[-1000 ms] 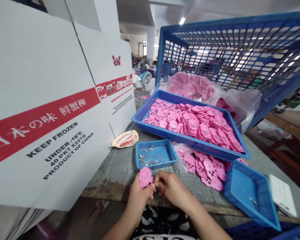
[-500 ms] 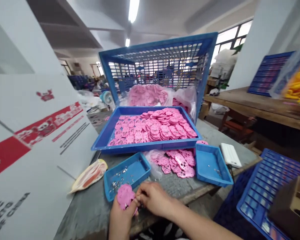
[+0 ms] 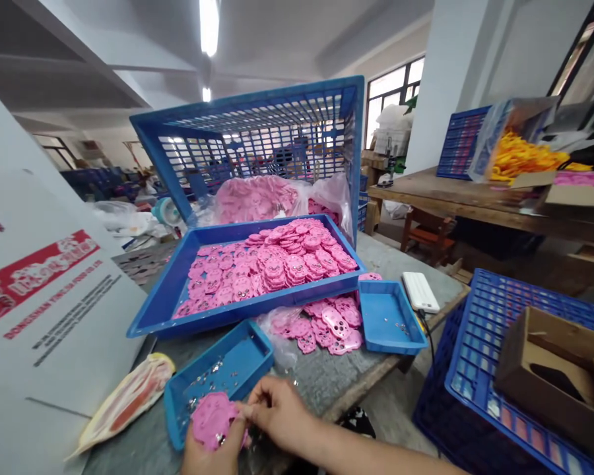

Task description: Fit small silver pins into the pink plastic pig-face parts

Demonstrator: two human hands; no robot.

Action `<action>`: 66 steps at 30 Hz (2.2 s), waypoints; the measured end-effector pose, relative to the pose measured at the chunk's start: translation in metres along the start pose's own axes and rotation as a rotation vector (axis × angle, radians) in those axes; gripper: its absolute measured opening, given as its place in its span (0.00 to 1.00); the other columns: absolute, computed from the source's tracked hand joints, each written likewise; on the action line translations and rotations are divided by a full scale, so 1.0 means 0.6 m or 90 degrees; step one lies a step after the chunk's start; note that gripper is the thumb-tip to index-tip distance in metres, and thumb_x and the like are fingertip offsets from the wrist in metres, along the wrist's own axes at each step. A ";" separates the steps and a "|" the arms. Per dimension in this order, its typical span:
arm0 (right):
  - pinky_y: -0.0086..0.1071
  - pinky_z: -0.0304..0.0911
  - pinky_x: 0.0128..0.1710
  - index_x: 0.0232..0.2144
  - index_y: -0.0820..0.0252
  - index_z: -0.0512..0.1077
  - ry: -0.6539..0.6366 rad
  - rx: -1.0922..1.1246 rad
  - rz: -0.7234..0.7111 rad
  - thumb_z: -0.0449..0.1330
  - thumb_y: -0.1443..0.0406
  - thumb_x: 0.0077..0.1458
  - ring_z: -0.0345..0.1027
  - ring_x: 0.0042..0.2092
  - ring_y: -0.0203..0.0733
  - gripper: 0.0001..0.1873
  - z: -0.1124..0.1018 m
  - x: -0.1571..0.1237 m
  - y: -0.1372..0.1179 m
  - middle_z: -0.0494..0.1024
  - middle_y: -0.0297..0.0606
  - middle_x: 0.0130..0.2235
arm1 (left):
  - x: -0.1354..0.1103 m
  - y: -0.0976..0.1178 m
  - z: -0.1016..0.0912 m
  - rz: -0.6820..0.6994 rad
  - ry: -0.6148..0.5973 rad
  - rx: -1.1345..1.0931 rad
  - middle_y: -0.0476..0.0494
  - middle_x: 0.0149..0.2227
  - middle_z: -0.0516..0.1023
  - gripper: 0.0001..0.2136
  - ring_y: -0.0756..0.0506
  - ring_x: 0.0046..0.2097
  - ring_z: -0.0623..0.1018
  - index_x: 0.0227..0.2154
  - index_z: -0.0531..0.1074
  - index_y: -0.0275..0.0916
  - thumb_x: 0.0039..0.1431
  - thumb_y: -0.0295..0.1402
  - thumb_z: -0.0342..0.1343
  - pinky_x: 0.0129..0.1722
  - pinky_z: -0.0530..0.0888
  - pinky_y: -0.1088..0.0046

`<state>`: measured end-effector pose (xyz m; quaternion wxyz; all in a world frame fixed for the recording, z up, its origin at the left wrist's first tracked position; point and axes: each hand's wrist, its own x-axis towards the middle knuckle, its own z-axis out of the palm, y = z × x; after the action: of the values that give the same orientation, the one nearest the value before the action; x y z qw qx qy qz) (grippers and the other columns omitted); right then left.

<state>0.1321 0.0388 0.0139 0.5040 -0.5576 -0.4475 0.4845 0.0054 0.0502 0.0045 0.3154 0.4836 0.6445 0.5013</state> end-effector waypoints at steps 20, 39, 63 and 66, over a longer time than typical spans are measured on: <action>0.52 0.54 0.66 0.26 0.54 0.74 -0.171 -0.081 -0.167 0.65 0.58 0.59 0.59 0.67 0.55 0.11 -0.105 -0.015 -0.082 0.74 0.43 0.54 | -0.042 0.101 -0.014 -0.183 -0.446 -0.481 0.50 0.27 0.76 0.22 0.46 0.19 0.76 0.46 0.61 0.40 0.64 0.55 0.48 0.11 0.65 0.76; 0.57 0.54 0.68 0.30 0.54 0.74 -0.248 -0.341 -0.279 0.59 0.54 0.65 0.62 0.65 0.54 0.15 -0.082 -0.021 -0.094 0.71 0.42 0.63 | -0.041 0.086 -0.034 -0.204 -0.474 -0.469 0.51 0.20 0.73 0.26 0.51 0.14 0.70 0.40 0.68 0.36 0.69 0.57 0.41 0.10 0.61 0.80; 0.55 0.56 0.66 0.30 0.54 0.75 -0.224 -0.320 -0.215 0.63 0.58 0.61 0.67 0.61 0.54 0.09 -0.083 -0.003 -0.066 0.75 0.42 0.57 | -0.034 0.067 -0.022 -0.268 -0.487 -0.516 0.52 0.25 0.75 0.23 0.46 0.20 0.78 0.55 0.61 0.36 0.58 0.35 0.53 0.13 0.68 0.79; 0.53 0.57 0.66 0.32 0.54 0.77 -0.215 -0.265 -0.196 0.63 0.59 0.61 0.67 0.62 0.52 0.07 -0.083 -0.004 -0.064 0.76 0.42 0.56 | -0.033 0.066 -0.028 -0.277 -0.502 -0.512 0.52 0.26 0.76 0.26 0.46 0.21 0.79 0.54 0.61 0.36 0.48 0.28 0.54 0.14 0.68 0.80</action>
<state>0.1810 0.0333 0.0538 0.3652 -0.4862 -0.6938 0.3858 0.0095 0.0270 0.0458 0.7843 0.3327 0.3226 0.4125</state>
